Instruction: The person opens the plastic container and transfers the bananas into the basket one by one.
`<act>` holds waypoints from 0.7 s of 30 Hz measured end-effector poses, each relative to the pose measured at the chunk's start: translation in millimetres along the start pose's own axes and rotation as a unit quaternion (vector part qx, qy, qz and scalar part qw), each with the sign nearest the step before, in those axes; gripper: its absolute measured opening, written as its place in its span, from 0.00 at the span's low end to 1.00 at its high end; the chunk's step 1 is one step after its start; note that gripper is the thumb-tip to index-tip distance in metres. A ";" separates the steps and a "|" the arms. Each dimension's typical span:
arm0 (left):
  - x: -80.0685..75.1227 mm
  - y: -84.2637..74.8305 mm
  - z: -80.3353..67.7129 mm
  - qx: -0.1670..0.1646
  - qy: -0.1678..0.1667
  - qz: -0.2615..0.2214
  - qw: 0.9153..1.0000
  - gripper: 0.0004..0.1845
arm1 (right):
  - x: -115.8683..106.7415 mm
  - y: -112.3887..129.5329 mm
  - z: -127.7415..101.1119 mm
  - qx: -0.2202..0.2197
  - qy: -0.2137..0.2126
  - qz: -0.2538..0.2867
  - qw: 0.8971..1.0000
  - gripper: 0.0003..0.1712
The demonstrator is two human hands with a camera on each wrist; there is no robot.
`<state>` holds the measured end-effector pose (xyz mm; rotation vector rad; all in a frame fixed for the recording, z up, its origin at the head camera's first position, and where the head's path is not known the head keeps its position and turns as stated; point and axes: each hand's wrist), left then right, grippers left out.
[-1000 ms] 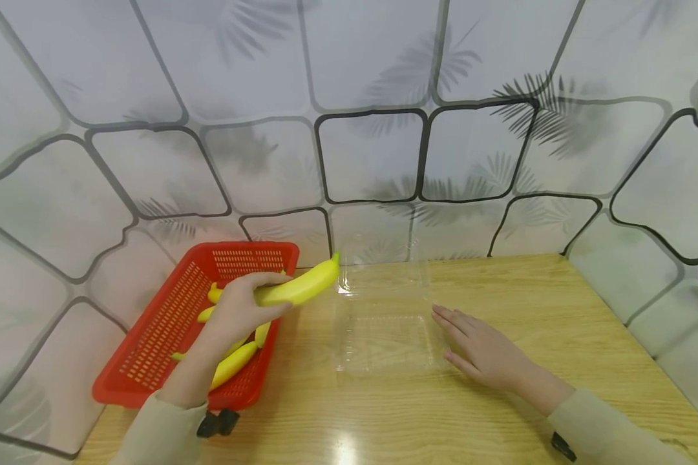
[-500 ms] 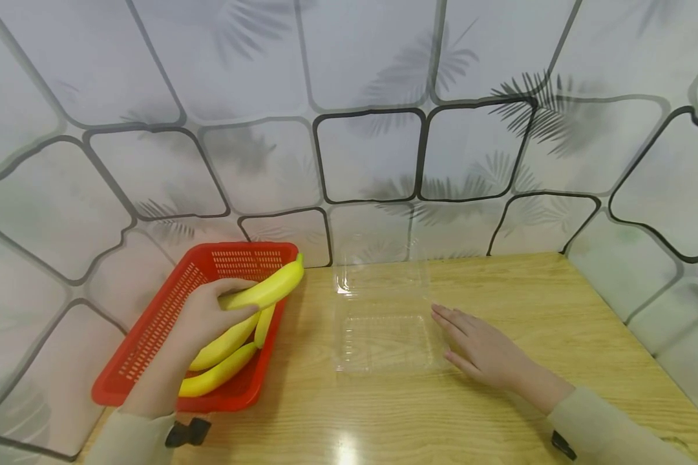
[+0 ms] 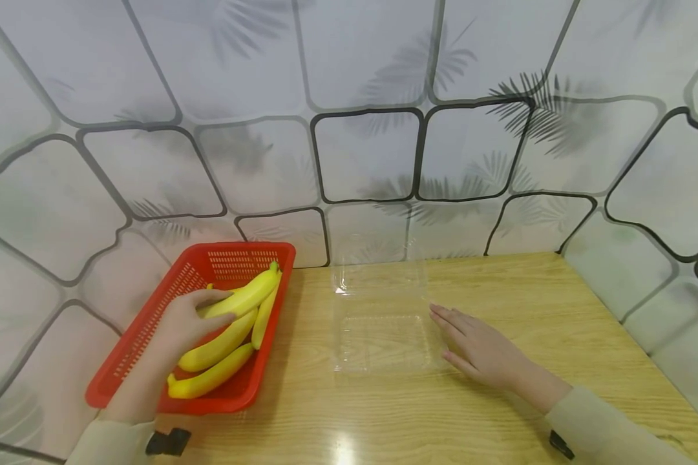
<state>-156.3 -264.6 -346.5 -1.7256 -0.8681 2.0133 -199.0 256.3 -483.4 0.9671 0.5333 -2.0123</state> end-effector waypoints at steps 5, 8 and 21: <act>-0.4 10.5 -1.0 -0.015 0.009 0.016 1.000 0.33 | 1.2 -0.1 0.1 0.003 0.000 0.003 1.000 0.46; 0.0 18.1 -1.4 -0.018 0.012 0.021 1.000 0.33 | 2.5 -0.6 -0.8 0.004 0.002 0.000 1.000 0.46; 12.1 37.8 4.4 0.007 0.018 0.046 0.999 0.31 | 2.3 -0.4 -0.5 0.002 0.005 0.002 1.000 0.46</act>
Point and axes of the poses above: each hand's wrist, its own z-axis towards the middle knuckle, its own x-axis out of the palm, y = z × x, and after that the axes turned 13 degrees about -y, right-handed
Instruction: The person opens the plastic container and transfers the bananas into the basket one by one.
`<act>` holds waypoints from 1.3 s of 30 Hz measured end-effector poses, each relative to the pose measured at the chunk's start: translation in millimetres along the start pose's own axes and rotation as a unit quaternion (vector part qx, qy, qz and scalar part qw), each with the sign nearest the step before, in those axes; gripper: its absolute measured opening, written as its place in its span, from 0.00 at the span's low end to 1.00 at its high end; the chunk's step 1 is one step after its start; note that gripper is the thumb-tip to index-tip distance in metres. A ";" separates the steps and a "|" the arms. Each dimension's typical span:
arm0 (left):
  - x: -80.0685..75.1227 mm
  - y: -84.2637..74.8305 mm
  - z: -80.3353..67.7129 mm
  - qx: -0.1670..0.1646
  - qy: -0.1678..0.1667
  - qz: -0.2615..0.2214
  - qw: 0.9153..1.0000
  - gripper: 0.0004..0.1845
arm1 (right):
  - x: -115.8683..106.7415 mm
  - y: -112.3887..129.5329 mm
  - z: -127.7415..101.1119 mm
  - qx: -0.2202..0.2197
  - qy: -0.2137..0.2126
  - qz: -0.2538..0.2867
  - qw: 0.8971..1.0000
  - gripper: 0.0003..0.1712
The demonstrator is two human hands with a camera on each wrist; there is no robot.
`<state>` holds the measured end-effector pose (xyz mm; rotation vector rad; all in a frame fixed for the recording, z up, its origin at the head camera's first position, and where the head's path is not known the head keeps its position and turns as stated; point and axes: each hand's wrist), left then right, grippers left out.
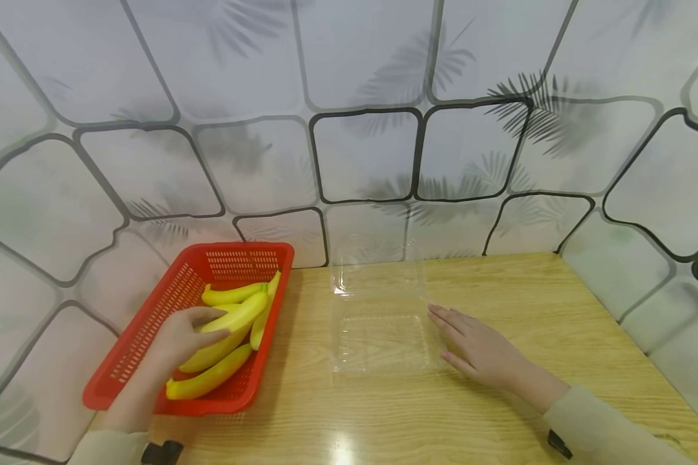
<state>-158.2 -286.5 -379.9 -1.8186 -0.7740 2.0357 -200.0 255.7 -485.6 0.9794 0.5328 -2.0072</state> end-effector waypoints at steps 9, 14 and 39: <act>8.0 -5.0 -0.7 0.009 0.006 0.008 1.000 0.29 | 0.0 -1.0 0.1 -0.002 -0.003 0.004 1.000 0.46; 8.1 -4.4 0.8 0.004 0.023 0.019 1.000 0.31 | 0.5 -1.3 -0.3 0.001 -0.003 0.002 1.000 0.47; 4.9 1.7 3.5 -0.014 0.075 0.002 0.997 0.26 | 1.8 -3.2 -3.3 0.008 0.009 -0.007 1.000 0.48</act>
Point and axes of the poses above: each hand's wrist, its own z-axis towards the middle knuckle, its own x-axis out of the palm, y = z × x, and after that the axes turned 13 degrees about -y, right-handed
